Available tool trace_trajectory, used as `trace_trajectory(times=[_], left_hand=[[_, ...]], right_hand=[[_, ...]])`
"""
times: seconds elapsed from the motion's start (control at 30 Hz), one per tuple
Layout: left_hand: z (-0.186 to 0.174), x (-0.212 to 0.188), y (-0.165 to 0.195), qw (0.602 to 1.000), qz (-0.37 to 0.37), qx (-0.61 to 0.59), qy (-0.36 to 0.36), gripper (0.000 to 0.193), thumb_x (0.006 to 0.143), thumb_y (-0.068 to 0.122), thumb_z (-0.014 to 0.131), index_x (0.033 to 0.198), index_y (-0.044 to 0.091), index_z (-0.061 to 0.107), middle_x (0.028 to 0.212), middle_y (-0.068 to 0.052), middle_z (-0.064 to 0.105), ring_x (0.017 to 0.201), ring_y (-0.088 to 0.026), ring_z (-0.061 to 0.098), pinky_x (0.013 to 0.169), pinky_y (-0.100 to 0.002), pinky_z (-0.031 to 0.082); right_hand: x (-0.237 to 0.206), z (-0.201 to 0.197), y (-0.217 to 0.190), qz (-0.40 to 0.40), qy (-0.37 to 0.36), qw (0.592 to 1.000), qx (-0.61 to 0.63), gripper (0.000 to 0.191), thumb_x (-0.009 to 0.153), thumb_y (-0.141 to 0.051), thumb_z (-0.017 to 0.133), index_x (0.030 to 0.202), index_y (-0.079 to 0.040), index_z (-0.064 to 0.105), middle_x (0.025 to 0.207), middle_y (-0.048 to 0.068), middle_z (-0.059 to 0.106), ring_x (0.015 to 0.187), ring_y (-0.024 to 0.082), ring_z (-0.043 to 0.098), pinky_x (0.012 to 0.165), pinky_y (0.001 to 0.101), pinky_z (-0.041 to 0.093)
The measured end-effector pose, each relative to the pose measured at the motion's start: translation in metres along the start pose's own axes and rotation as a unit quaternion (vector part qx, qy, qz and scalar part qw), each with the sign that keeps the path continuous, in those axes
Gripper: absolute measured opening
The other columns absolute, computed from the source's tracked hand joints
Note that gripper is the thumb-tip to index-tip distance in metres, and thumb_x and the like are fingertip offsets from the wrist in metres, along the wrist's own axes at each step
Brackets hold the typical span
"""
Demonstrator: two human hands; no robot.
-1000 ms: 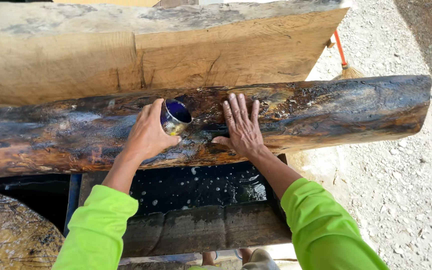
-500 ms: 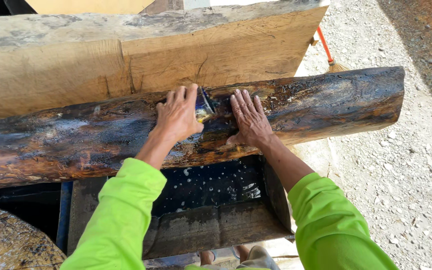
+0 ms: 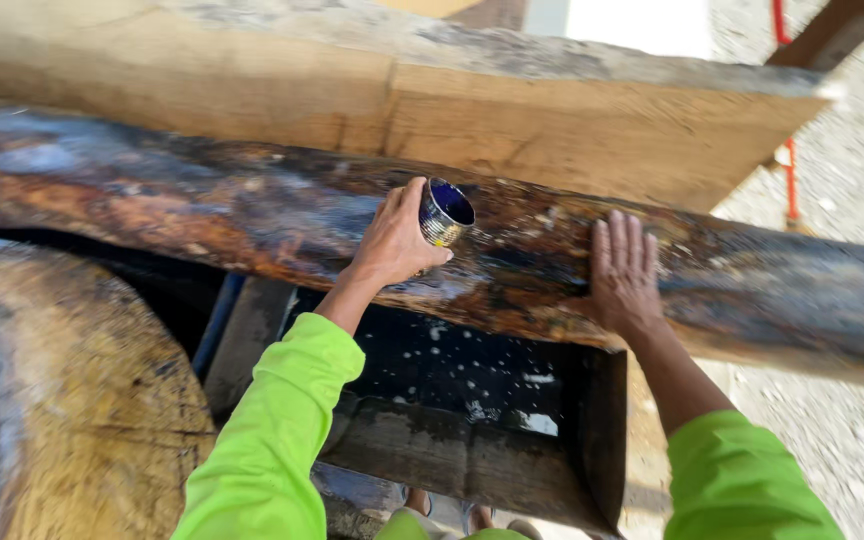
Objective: The person pours water from a tin can over large curved wooden logs and planks resting on a wooden frame, then rubs the wet surfaces with their bare hand. They move along the wood, refilling the can from a water trough below, and repeat the pouring and rubbing on different sections.
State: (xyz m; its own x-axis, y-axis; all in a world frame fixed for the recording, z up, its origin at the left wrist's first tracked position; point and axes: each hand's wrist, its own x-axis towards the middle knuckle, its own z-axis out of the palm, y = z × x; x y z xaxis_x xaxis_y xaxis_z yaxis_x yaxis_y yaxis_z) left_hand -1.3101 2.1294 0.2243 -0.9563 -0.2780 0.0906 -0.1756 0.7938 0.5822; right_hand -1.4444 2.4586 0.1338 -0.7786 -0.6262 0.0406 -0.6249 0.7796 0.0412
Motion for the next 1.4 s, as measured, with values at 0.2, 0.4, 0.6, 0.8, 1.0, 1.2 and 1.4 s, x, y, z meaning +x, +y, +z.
trace_trajectory(times=[0.2,0.4,0.6,0.8,1.0,1.2,1.4], left_hand=[[-0.066,-0.008,-0.096,0.979,-0.112,0.172,0.007,0.110,0.064,0.028,0.092,0.152,0.014,0.027,0.148,-0.015,0.041,0.140,-0.041,0.039,0.102,-0.070,0.038],[-0.113,0.013,-0.180,0.943,-0.161,0.290,0.008,0.112,0.066,0.028,0.093,0.153,0.014,0.024,0.146,-0.015,0.041,0.137,-0.039,0.039,0.099,-0.078,0.034],[-0.136,0.027,-0.246,0.932,-0.161,0.323,0.013,0.109,0.069,0.025,0.092,0.155,0.014,0.027,0.149,-0.015,0.041,0.140,-0.039,0.039,0.102,-0.079,0.032],[-0.130,0.026,-0.259,0.935,-0.100,0.341,0.009,0.108,0.069,0.022,0.091,0.155,0.013,0.026,0.152,-0.018,0.036,0.141,-0.042,0.036,0.101,-0.081,0.029],[-0.116,0.021,-0.220,0.950,-0.055,0.305,0.028,0.100,0.071,0.016,0.088,0.152,0.012,0.029,0.147,-0.017,0.040,0.138,-0.042,0.039,0.100,-0.081,0.030],[-0.080,0.028,-0.150,0.960,0.004,0.279,-0.008,0.098,0.069,0.016,0.088,0.148,0.011,0.030,0.144,-0.016,0.042,0.136,-0.040,0.042,0.098,-0.080,0.033],[-0.049,0.030,-0.089,0.952,0.080,0.294,-0.029,0.105,0.066,0.019,0.090,0.150,0.011,0.029,0.145,-0.016,0.042,0.136,-0.038,0.041,0.097,-0.080,0.034]], right_hand=[[0.007,0.005,-0.022,-0.009,0.020,1.000,0.003,0.143,0.059,-0.071,0.077,0.160,0.005,0.012,0.170,0.025,0.005,0.159,0.042,-0.002,0.126,0.0602,0.004],[0.018,0.022,-0.029,0.000,0.034,0.999,0.020,0.148,0.052,-0.075,0.073,0.159,0.006,0.009,0.168,0.028,0.003,0.157,0.044,-0.004,0.122,0.0640,0.004],[0.027,0.030,-0.036,-0.007,0.041,0.998,0.042,0.148,0.052,-0.077,0.070,0.159,0.004,0.008,0.168,0.028,0.002,0.158,0.045,-0.004,0.122,0.0671,0.003],[0.025,0.034,-0.041,-0.003,0.034,0.998,0.052,0.149,0.051,-0.073,0.073,0.161,0.002,0.007,0.169,0.029,0.000,0.158,0.045,-0.005,0.123,0.0656,0.001],[0.024,0.031,-0.039,0.014,0.009,0.999,0.039,0.152,0.049,-0.073,0.076,0.161,0.002,0.006,0.169,0.028,-0.001,0.157,0.044,-0.007,0.123,0.0649,0.001],[0.021,0.024,-0.034,0.028,-0.016,0.999,-0.002,0.152,0.053,-0.074,0.079,0.159,0.005,0.006,0.169,0.027,-0.001,0.157,0.044,-0.007,0.123,0.0645,0.002],[0.014,0.018,-0.032,0.046,-0.038,0.998,-0.018,0.152,0.052,-0.070,0.085,0.162,0.003,0.008,0.171,0.024,-0.001,0.159,0.041,-0.007,0.125,0.0626,0.001]])
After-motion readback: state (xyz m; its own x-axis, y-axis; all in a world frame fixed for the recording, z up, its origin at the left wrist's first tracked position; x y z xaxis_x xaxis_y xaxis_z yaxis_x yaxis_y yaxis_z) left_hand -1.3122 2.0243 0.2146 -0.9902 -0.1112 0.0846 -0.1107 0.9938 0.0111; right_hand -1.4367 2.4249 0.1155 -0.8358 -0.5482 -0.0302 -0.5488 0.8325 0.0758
